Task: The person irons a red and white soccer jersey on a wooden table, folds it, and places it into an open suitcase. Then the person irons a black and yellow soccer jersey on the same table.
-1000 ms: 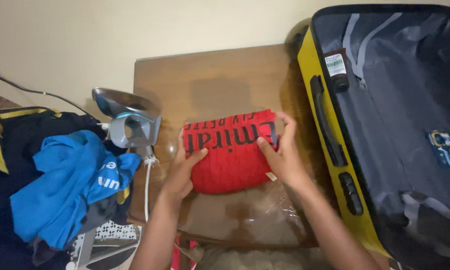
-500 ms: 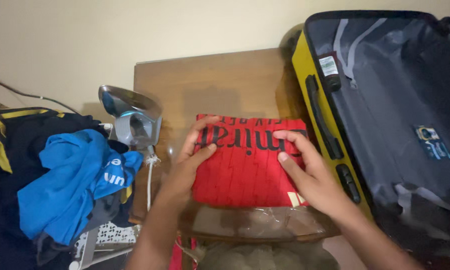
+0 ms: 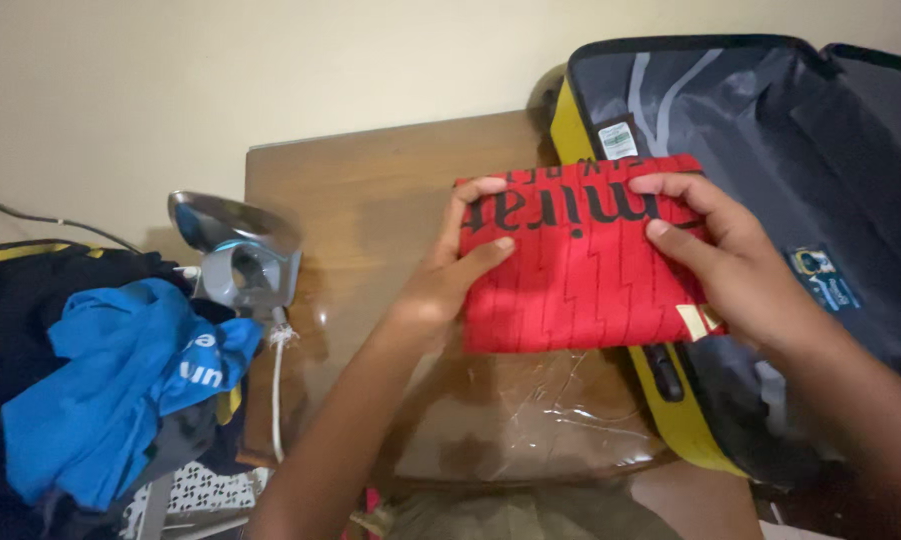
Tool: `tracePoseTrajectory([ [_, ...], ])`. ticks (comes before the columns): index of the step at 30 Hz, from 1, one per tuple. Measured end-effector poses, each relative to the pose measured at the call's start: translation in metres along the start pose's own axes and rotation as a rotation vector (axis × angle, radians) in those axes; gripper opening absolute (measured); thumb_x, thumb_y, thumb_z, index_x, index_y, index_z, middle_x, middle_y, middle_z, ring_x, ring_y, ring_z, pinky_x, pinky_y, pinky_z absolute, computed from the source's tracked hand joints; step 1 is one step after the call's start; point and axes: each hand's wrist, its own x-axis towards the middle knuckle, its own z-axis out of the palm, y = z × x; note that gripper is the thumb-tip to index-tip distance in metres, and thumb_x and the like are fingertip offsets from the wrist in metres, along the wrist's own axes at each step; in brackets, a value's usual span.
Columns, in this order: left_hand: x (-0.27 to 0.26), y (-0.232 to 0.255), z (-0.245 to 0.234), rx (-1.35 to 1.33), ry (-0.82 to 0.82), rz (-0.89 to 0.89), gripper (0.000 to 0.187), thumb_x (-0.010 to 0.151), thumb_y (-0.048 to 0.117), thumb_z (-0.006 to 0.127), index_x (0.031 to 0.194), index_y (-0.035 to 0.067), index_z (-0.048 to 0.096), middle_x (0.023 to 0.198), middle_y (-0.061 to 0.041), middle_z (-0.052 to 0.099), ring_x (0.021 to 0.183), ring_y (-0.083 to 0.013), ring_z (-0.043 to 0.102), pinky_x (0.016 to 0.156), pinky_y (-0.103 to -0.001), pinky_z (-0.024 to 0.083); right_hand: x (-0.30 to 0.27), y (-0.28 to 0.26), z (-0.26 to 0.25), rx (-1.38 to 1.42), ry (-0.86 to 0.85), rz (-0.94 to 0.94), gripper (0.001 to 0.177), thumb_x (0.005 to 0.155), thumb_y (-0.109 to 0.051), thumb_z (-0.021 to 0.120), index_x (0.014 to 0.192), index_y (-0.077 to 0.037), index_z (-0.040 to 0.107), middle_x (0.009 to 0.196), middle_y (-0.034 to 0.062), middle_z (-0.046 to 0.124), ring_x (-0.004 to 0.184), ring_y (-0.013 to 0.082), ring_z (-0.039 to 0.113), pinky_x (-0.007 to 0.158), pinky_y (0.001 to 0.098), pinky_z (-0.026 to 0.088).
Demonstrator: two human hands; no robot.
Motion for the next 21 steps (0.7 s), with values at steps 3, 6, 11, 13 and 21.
tracePoseTrajectory([
  [3,0.023,-0.009,0.012,0.106,-0.092,0.094,0.057,0.097,0.005,0.064,0.146,0.020,0.040,0.138,-0.009,0.057,0.123,-0.0189,0.057,0.104,-0.038,0.051,0.009,0.007,-0.021,0.046,0.013,-0.019,0.035,0.098,-0.005,0.054,0.133,-0.010,0.059,0.121,0.0050,0.065,0.104,0.0126,0.066,0.088,0.0317,0.058],
  [6,0.047,-0.017,0.023,0.058,-0.136,0.031,0.060,0.094,0.007,0.063,0.146,0.021,0.036,0.133,-0.010,0.058,0.118,-0.0199,0.059,0.099,-0.040,0.054,0.020,0.016,-0.045,0.105,0.020,-0.038,0.035,0.098,-0.002,0.052,0.133,-0.008,0.059,0.122,0.0060,0.065,0.105,0.0131,0.066,0.089,0.0314,0.057],
  [11,0.086,-0.036,0.043,0.310,-0.172,0.143,0.058,0.097,0.009,0.063,0.146,0.016,0.035,0.126,-0.011,0.059,0.113,-0.0189,0.060,0.098,-0.036,0.052,0.043,0.025,-0.090,0.053,0.031,-0.033,0.044,0.091,0.006,0.045,0.130,-0.006,0.062,0.125,0.0079,0.066,0.107,0.0152,0.067,0.093,0.0311,0.056],
  [13,0.102,-0.044,0.052,0.356,-0.209,0.187,0.057,0.097,0.009,0.064,0.146,0.014,0.034,0.126,-0.012,0.059,0.113,-0.0184,0.059,0.099,-0.035,0.051,0.054,0.033,-0.109,0.109,0.038,0.021,0.044,0.092,0.006,0.045,0.129,-0.007,0.062,0.124,0.0079,0.066,0.106,0.0164,0.067,0.091,0.0324,0.056],
  [21,0.179,-0.066,0.089,0.679,-0.186,0.239,0.058,0.091,0.015,0.068,0.143,0.013,0.041,0.116,-0.011,0.064,0.088,-0.0182,0.061,0.081,-0.035,0.054,0.109,0.066,-0.192,0.010,0.066,-0.141,0.031,0.092,0.008,0.056,0.119,-0.006,0.063,0.120,0.0048,0.063,0.106,0.0129,0.063,0.092,0.0291,0.054],
])
